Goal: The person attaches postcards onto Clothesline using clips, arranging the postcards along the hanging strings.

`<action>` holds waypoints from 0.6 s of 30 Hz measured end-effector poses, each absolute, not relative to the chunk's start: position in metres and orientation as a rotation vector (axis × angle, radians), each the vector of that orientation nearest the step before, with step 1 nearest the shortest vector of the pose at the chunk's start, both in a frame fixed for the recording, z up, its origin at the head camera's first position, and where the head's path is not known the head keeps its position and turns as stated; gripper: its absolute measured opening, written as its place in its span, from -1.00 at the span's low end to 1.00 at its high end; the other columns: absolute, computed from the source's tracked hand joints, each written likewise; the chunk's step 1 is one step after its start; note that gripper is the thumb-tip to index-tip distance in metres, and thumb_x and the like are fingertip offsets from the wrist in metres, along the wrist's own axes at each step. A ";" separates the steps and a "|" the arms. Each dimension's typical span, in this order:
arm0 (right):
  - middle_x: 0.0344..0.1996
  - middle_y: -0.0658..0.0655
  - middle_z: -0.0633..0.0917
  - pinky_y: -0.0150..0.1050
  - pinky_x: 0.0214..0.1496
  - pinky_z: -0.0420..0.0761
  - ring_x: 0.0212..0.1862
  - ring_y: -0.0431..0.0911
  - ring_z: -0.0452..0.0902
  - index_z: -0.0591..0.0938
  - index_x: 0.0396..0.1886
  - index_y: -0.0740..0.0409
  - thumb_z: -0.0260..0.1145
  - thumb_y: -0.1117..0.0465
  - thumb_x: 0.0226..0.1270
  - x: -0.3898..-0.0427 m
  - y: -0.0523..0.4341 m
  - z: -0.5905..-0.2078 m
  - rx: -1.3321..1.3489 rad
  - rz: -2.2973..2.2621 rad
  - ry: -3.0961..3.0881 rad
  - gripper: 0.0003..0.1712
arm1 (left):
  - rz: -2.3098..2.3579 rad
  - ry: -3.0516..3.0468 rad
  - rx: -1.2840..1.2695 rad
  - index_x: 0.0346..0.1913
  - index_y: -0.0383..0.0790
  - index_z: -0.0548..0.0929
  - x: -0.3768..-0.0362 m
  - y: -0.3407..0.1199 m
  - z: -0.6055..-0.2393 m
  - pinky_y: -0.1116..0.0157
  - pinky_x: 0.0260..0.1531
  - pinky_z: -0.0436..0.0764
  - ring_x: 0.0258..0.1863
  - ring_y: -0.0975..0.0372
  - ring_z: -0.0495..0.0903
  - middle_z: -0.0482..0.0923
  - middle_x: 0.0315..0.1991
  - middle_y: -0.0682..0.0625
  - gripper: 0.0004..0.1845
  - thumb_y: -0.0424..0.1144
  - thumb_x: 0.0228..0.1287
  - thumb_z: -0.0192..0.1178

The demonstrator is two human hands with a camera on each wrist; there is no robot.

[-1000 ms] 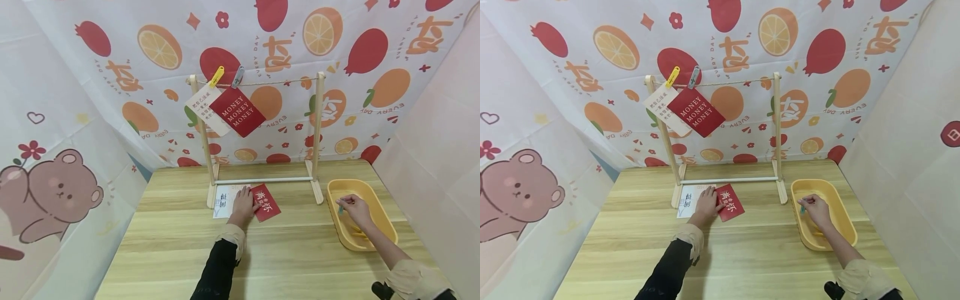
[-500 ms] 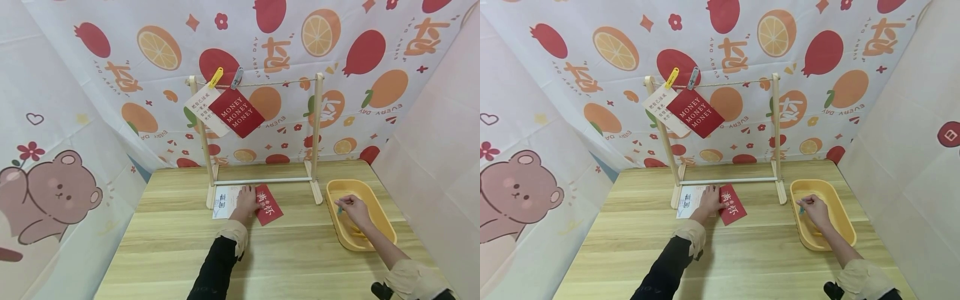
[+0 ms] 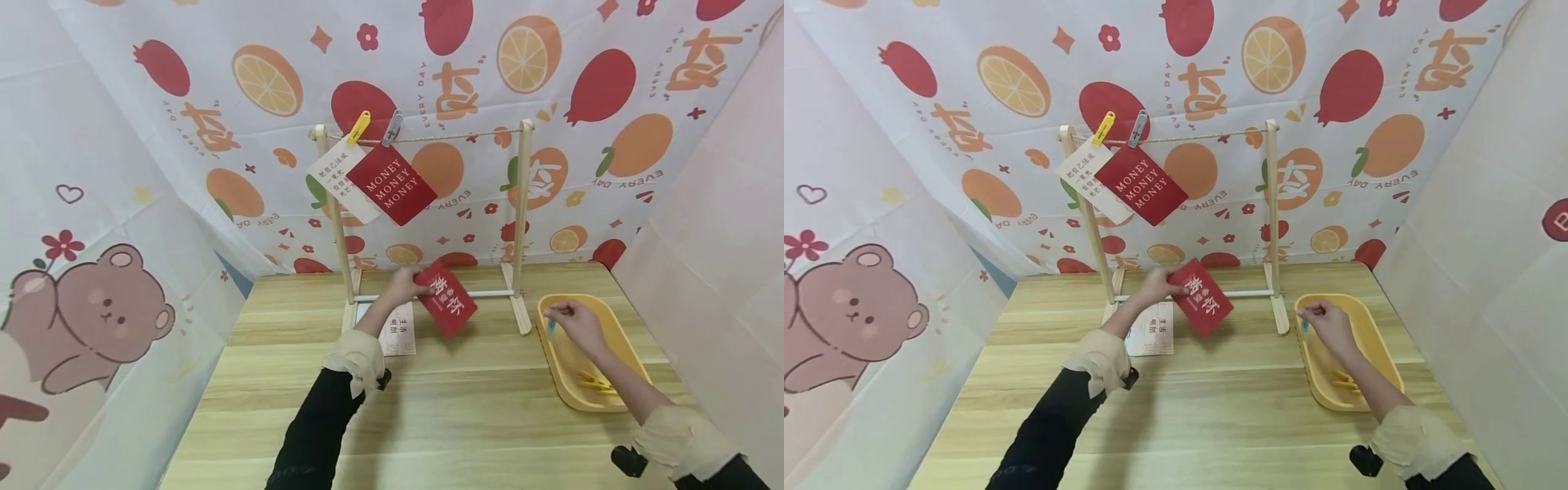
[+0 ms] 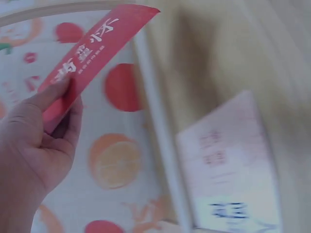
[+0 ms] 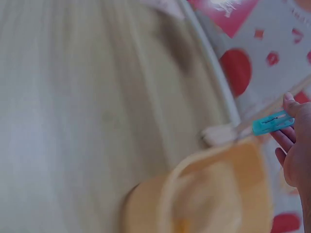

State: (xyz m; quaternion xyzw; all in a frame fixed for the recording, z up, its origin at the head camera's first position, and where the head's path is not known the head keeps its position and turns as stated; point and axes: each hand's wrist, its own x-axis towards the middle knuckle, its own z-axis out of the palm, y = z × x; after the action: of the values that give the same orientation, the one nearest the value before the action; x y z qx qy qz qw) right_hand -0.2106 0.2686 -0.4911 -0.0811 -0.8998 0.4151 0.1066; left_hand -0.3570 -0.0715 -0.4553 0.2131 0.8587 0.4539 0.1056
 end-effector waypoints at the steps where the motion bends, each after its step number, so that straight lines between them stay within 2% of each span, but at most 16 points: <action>1: -0.34 0.22 0.61 -0.33 -0.38 0.48 -0.30 -0.01 0.48 0.55 -0.17 0.37 0.25 -0.01 0.25 -0.216 0.265 -0.483 -0.217 1.231 -2.644 -0.53 | 1.381 2.520 0.625 -0.04 -0.46 0.55 -0.358 -0.072 -0.446 0.33 -0.36 0.59 -0.38 0.13 0.59 0.59 -0.34 -0.16 -0.60 -0.41 0.01 0.35; 4: -0.34 0.21 0.61 -0.37 -0.40 0.46 -0.30 0.02 0.46 0.56 -0.16 0.35 0.25 -0.08 0.23 -0.235 0.253 -0.453 -0.139 1.273 -2.601 -0.48 | 1.533 2.481 0.642 -0.04 -0.49 0.53 -0.361 -0.072 -0.420 0.30 -0.33 0.59 -0.35 0.10 0.58 0.59 -0.30 -0.22 -0.64 -0.43 0.08 0.29; 9: -0.35 0.17 0.61 -0.38 -0.45 0.43 -0.33 0.00 0.45 0.57 -0.17 0.26 0.29 -0.06 0.20 -0.265 0.218 -0.381 0.002 1.315 -2.498 -0.55 | 1.749 2.436 0.683 -0.01 -0.48 0.50 -0.363 -0.071 -0.375 0.29 -0.25 0.58 -0.24 0.08 0.55 0.55 -0.19 -0.24 -0.69 -0.43 0.19 0.19; 13: -0.31 0.11 0.62 -0.37 -0.35 0.47 -0.28 -0.07 0.48 0.58 -0.13 0.21 0.32 0.01 0.19 -0.285 0.184 -0.318 0.088 1.414 -2.402 -0.60 | 1.930 2.401 0.697 0.01 -0.42 0.50 -0.363 -0.074 -0.343 0.28 -0.22 0.58 -0.18 0.08 0.55 0.54 -0.12 -0.21 -0.68 -0.43 0.18 0.20; 18: -0.28 0.05 0.58 -0.33 -0.11 0.48 -0.19 -0.13 0.45 0.58 -0.16 0.21 0.36 0.12 0.16 -0.311 0.141 -0.250 0.179 1.631 -2.212 -0.68 | 2.082 2.429 0.610 0.02 -0.39 0.51 -0.368 -0.076 -0.316 0.31 -0.22 0.58 -0.17 0.11 0.56 0.53 -0.12 -0.19 -0.65 -0.38 0.16 0.25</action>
State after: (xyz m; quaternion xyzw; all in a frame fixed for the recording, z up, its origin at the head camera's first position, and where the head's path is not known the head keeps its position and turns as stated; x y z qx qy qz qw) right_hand -0.3109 0.1411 -0.2495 0.0638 -0.7881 0.5811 0.1927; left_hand -0.3680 -0.0757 -0.3158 0.1871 0.7446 0.6381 -0.0576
